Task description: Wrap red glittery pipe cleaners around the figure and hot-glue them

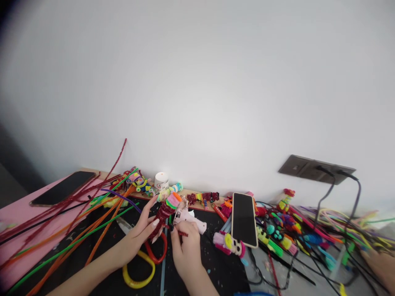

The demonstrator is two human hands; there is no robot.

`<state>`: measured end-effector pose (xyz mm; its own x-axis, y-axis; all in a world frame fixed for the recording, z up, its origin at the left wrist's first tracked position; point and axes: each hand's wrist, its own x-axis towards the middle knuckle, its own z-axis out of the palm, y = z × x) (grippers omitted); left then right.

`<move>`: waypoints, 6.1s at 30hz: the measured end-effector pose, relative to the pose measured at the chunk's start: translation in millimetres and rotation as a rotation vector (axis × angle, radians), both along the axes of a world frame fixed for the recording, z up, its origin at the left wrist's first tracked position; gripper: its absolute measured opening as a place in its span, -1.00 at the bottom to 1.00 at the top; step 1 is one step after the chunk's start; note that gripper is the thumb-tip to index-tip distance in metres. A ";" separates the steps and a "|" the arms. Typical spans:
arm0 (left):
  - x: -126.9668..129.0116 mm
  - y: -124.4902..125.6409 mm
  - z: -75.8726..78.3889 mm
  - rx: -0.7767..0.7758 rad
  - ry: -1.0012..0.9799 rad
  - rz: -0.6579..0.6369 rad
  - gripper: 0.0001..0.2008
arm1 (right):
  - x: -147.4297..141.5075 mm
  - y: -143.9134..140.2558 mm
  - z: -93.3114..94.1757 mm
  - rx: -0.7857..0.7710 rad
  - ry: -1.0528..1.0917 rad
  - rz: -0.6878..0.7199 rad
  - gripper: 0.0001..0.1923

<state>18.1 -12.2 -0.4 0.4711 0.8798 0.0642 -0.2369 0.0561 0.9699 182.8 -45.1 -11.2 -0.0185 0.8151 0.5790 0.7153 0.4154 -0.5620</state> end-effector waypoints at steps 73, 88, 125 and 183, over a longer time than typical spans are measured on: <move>6.3 -4.8 8.1 -0.411 -0.311 -0.106 -0.04 | -7.3 4.0 -8.7 -0.168 0.207 0.156 -0.77; 0.8 1.6 3.6 -0.237 -0.106 -0.136 -0.05 | -7.2 2.0 -1.9 -0.149 0.215 0.143 -0.76; 4.5 -2.7 -3.0 -0.091 -0.057 -0.061 -0.24 | -8.4 -2.0 -4.1 -0.185 0.163 0.140 -0.73; -0.3 17.6 4.6 -0.332 -0.406 0.199 -0.28 | 20.9 16.4 -3.1 -0.316 -0.392 -0.509 -0.54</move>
